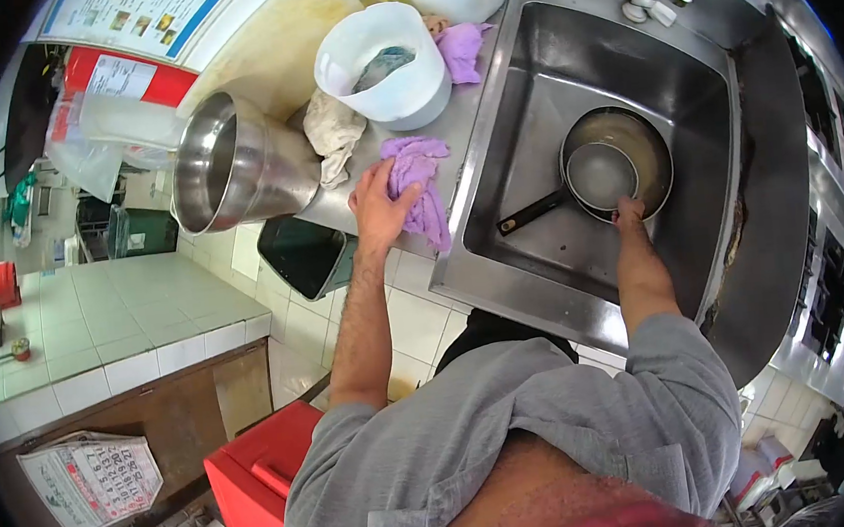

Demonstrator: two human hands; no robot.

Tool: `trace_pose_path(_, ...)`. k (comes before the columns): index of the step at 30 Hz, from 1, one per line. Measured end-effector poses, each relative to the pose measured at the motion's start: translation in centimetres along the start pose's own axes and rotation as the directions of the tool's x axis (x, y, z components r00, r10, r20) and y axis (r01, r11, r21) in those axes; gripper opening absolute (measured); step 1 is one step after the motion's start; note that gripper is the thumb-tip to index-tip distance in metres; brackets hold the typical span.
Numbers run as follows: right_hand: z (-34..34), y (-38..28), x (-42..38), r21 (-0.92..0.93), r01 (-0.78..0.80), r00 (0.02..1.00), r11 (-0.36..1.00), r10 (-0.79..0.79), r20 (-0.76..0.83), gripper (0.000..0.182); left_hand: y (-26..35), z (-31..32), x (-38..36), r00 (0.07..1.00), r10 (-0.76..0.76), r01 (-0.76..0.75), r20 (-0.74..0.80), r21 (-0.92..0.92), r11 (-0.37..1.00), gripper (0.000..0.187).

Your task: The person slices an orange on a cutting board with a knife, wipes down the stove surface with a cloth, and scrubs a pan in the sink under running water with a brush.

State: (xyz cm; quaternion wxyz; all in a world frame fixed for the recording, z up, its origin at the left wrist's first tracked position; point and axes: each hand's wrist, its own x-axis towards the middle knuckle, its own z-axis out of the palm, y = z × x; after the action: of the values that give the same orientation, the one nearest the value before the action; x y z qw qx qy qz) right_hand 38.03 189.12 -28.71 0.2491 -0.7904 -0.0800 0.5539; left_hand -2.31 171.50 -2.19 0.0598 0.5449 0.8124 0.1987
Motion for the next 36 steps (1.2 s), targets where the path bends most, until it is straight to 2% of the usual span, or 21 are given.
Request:
trace_pose_path(2,0.1,-0.4,-0.7,-0.085,0.282,0.954,0.956,-0.289,-0.08,0.036,-1.4,-0.3,1.5,0.986,-0.054,0.008,-0.156,-0.284,0.959,0.048)
trace_pose_path(3,-0.7,-1.0,-1.5,-0.081,0.284,0.953,0.955,-0.291,-0.09,0.036,-2.1,-0.6,2.6,0.962,-0.057,-0.032,-0.268,-0.314,0.949,0.039)
trace_pose_path(5,-2.6,-3.9,-6.3,-0.411,0.421,0.884,0.809,-0.467,-0.012,0.043,-1.9,-1.4,3.7,0.953,-0.097,-0.005,-0.285,-0.336,0.942,0.035)
trace_pose_path(6,-3.7,-4.2,-6.5,-0.403,0.423,0.881,0.811,-0.473,-0.028,0.043,-1.4,-1.9,4.1,0.943,-0.145,0.034,-0.3,-0.345,0.938,0.031)
trace_pose_path(8,-5.9,-5.2,-7.0,-0.69,0.64,0.639,0.338,-0.733,0.233,0.045,1.0,-1.2,4.5,0.954,-0.065,-0.065,-0.294,-0.412,0.909,0.027)
trace_pose_path(9,-6.6,-5.4,-7.4,-0.691,0.638,0.635,0.341,-0.74,0.221,0.045,2.4,0.0,4.6,0.965,0.09,-0.179,-0.245,-0.371,0.911,0.027)
trace_pose_path(10,-7.2,-5.5,-8.0,-0.698,0.679,0.602,0.23,-0.719,0.349,0.046,3.9,1.1,4.4,0.953,0.239,-0.29,-0.185,-0.335,0.897,0.026)
trace_pose_path(12,-7.8,-5.1,-10.2,-0.693,0.711,0.567,0.121,-0.682,0.463,0.047,8.1,2.4,5.9,0.894,0.407,-0.447,-0.185,-0.365,0.816,0.025)
trace_pose_path(14,-7.2,-4.5,-13.3,-0.686,0.727,0.554,0.014,-0.602,0.575,0.041,10.6,3.9,10.5,0.794,0.537,-0.596,-0.286,-0.194,0.779,0.022)
trace_pose_path(16,-6.0,-2.9,-11.1,-0.723,0.69,0.618,-0.037,-0.49,0.615,0.037,12.6,5.1,16.4,0.632,0.664,-0.63,-0.399,0.235,0.74,0.022)
trace_pose_path(18,-5.5,-2.6,-15.6,-0.655,0.75,0.554,-0.091,-0.455,0.697,0.035,14.5,5.7,20.3,0.878,0.466,-0.331,-0.111,0.564,0.756,0.034)
trace_pose_path(20,-3.7,1.5,-5.9,-0.548,0.834,0.47,-0.065,-0.437,0.767,0.036,15.4,5.8,23.4,0.973,0.224,-0.15,-0.052,0.595,0.79,0.035)
trace_pose_path(22,-3.5,1.1,-8.4,-0.446,0.895,0.397,-0.012,-0.435,0.808,0.041,14.7,5.8,26.8,0.93,0.02,-0.274,0.366,0.659,0.7,0.031)
trace_pose_path(24,-3.0,2.5,-6.3,-0.348,0.937,0.331,0.036,-0.413,0.848,0.05,13.8,6.0,27.5,0.941,0.007,-0.265,0.337,0.728,0.632,0.029)
trace_pose_path(26,-3.9,-1.0,-13.5,-0.554,0.787,0.602,0.27,-0.14,0.787,0.054,11.6,8.0,29.4,0.938,0.023,-0.29,0.347,0.743,0.603,0.03)
trace_pose_path(27,-3.0,0.2,-10.5,-0.517,0.817,0.571,0.254,-0.242,0.784,0.053,10.2,9.1,30.7,0.945,0.064,-0.292,0.321,0.738,0.608,0.03)
trace_pose_path(29,-2.4,-0.9,-8.5,-0.49,0.859,0.508,0.152,-0.381,0.773,0.047,12.1,6.7,30.6,0.927,0.005,-0.287,0.374,0.702,0.652,0.027)
trace_pose_path(30,-2.8,-3.0,-9.6,-0.493,0.867,0.478,0.076,-0.412,0.776,0.043,14.8,3.3,28.3,0.952,0.018,-0.217,0.304,0.636,0.741,0.027)
trace_pose_path(32,-2.5,-5.5,-6.1,-0.198,0.98,0.128,-0.031,-0.666,0.735,0.044,14.9,1.2,28.7,0.948,0.151,-0.295,0.279,0.598,0.746,0.026)
trace_pose_path(34,-3.2,-10.9,-8.2,-0.311,0.926,0.373,0.215,-0.659,0.654,0.038,17.1,-3.3,27.6,0.956,0.21,-0.29,0.205,0.55,0.784,0.026)
trace_pose_path(36,-2.7,-15.7,-7.8,-0.126,0.904,0.416,0.407,-0.776,0.474,0.033,18.4,-6.7,27.2,0.952,0.298,-0.294,0.075,0.499,0.815,0.027)
